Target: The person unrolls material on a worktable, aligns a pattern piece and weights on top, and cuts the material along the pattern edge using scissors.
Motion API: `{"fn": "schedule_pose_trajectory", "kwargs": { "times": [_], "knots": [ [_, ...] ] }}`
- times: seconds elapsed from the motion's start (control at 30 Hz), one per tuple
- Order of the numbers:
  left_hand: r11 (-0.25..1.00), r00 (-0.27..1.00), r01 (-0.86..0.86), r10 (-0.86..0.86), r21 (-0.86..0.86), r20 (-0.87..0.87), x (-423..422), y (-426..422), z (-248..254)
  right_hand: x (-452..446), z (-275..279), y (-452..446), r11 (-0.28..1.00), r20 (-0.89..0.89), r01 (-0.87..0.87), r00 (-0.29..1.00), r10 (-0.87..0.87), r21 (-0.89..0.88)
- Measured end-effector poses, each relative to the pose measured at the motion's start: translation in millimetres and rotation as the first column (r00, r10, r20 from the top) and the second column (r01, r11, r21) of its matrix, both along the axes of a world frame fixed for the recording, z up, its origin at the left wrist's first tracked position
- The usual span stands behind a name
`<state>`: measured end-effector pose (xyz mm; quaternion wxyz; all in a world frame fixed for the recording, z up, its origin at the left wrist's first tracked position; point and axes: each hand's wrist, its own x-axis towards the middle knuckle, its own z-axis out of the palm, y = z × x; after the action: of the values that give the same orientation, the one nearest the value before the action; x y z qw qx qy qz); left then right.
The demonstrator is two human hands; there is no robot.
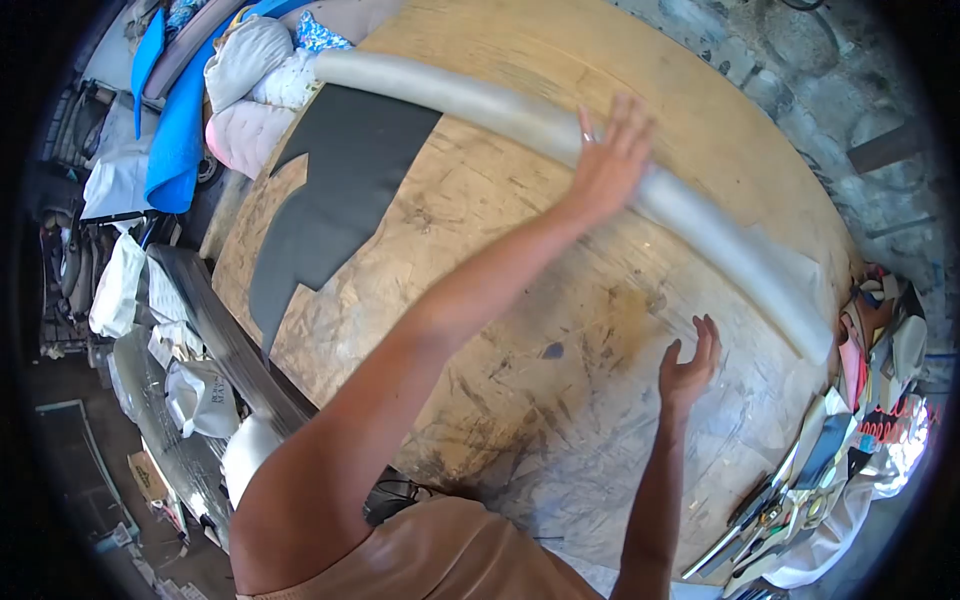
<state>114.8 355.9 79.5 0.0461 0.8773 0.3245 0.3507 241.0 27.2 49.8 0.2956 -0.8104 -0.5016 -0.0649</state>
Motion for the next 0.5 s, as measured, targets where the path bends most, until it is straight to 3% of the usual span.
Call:
{"fn": "schedule_pose_trajectory", "kwargs": {
  "times": [0.07, 0.2, 0.3, 0.33, 0.37, 0.5],
  "knots": [
    [0.991, 0.993, 0.072, -0.061, -0.114, 0.098, -9, -48, 4, 37, -17, 4, 0.999, 0.018, -0.030, 0.999, 0.030, -0.043],
    [0.930, 0.966, -0.192, 0.236, -0.312, 0.109, -98, -71, -11, 147, -28, 43, 0.990, 0.210, 0.020, 0.978, 0.009, -0.138],
    [0.857, 0.882, -0.453, 0.470, -0.245, 0.016, -204, -36, -46, 230, -17, 87, 0.968, 0.314, 0.052, 0.949, 0.029, -0.247],
    [0.794, 0.823, -0.567, 0.552, -0.218, -0.132, -239, -24, -56, 252, -14, 101, 0.945, 0.329, 0.079, 0.944, 0.031, -0.317],
    [0.720, 0.735, -0.672, 0.621, -0.173, -0.273, -272, -13, -62, 258, -2, 119, 0.827, 0.326, 0.228, 0.944, -0.057, -0.515],
    [0.588, 0.653, -0.755, 0.628, -0.291, -0.424, -351, 11, -56, 302, 0, 154, 0.805, 0.201, 0.053, 0.976, 0.083, -0.591]
  ]
}}
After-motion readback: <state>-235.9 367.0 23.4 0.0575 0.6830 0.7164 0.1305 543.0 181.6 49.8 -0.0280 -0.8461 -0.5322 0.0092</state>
